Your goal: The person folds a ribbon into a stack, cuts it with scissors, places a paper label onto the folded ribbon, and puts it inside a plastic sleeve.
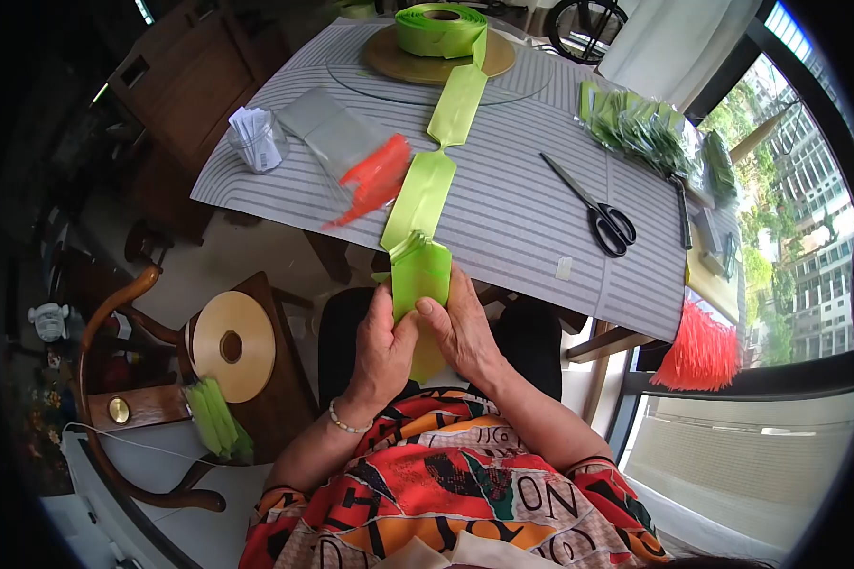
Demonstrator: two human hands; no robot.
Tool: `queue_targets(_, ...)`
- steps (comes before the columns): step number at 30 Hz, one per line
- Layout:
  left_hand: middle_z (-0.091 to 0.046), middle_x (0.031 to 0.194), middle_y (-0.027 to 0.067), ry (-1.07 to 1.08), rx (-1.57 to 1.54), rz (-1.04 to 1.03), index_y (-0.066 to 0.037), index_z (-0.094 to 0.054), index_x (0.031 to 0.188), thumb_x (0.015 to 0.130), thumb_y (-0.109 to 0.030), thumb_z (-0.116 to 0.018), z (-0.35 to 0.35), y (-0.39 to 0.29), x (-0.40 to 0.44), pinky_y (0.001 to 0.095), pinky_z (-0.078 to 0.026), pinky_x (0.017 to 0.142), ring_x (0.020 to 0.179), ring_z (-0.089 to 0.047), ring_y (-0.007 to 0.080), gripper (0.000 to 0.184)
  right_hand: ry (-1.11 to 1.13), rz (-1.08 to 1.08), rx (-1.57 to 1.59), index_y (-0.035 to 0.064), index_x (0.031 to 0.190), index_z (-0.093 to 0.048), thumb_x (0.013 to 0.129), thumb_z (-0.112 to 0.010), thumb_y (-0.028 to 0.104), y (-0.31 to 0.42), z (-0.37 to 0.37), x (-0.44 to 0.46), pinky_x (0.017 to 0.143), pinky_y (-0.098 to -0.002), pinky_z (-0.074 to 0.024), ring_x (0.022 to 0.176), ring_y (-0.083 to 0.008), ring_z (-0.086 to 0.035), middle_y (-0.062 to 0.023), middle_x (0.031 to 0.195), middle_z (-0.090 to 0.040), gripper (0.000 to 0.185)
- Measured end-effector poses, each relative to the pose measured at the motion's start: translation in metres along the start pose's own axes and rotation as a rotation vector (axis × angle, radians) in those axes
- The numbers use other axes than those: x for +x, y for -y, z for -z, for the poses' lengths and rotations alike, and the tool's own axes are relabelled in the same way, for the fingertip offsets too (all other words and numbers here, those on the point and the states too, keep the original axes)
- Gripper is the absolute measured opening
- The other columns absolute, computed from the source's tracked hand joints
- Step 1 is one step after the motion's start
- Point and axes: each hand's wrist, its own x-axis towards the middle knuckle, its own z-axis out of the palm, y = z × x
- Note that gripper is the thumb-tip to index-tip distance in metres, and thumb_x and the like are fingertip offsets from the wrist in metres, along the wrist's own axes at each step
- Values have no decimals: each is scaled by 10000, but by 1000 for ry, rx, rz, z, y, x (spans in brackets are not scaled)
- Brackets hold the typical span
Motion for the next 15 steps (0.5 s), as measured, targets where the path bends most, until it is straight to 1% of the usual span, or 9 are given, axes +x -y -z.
queue_targets(1, -585, 1217, 80, 11, 17, 24, -1, -431, 1381, 999, -99, -517, 0, -2, -1, 286, -441, 949, 1111, -545, 130, 404, -8, -24, 28, -5, 1443, -339, 980, -480, 510, -1, -1, -1, 1116, -415, -297, 1306, -388, -399, -229, 1400, -430, 706)
queue_targets(4, -601, 1192, 84, -1, 23, -4, -8, -456, 1357, 1000, -103, -515, -2, 6, -1, 287, -449, 927, 1083, -556, 130, 374, 20, -17, -13, -11, 1460, -292, 955, -564, 446, -5, 0, -2, 1073, -417, -356, 1253, -387, -436, -236, 1336, -463, 734)
queue_targets(7, -600, 1192, 79, -9, 19, -6, -7, -463, 1340, 1000, -104, -515, -2, 5, 0, 287, -449, 925, 1082, -555, 127, 357, 32, -28, 1, -4, 1456, -302, 951, -566, 459, -2, 2, 0, 1071, -423, -356, 1238, -388, -438, -236, 1337, -465, 734)
queue_targets(10, -600, 1185, 72, -20, 19, 1, -6, -473, 1326, 1002, -106, -515, -2, 4, 0, 286, -450, 921, 1074, -555, 125, 342, 59, 4, 2, -18, 1452, -298, 947, -576, 456, 0, 3, 1, 1069, -426, -359, 1245, -392, -437, -251, 1348, -452, 746)
queue_targets(13, -598, 1177, 67, 5, -32, -6, -4, -474, 1317, 999, -107, -524, 2, 6, 0, 282, -448, 923, 1069, -554, 119, 338, 47, -7, 77, -35, 1420, -344, 933, -621, 434, -1, 6, -1, 1037, -397, -394, 1207, -336, -494, -224, 1312, -501, 730)
queue_targets(15, -597, 1172, 65, 38, -85, 21, -1, -472, 1315, 989, -84, -524, 4, 8, -3, 279, -449, 923, 1066, -554, 116, 341, 113, -196, 413, -27, 1369, -414, 896, -687, 400, 8, 18, 2, 1018, -361, -398, 1164, -264, -524, -169, 1258, -550, 694)
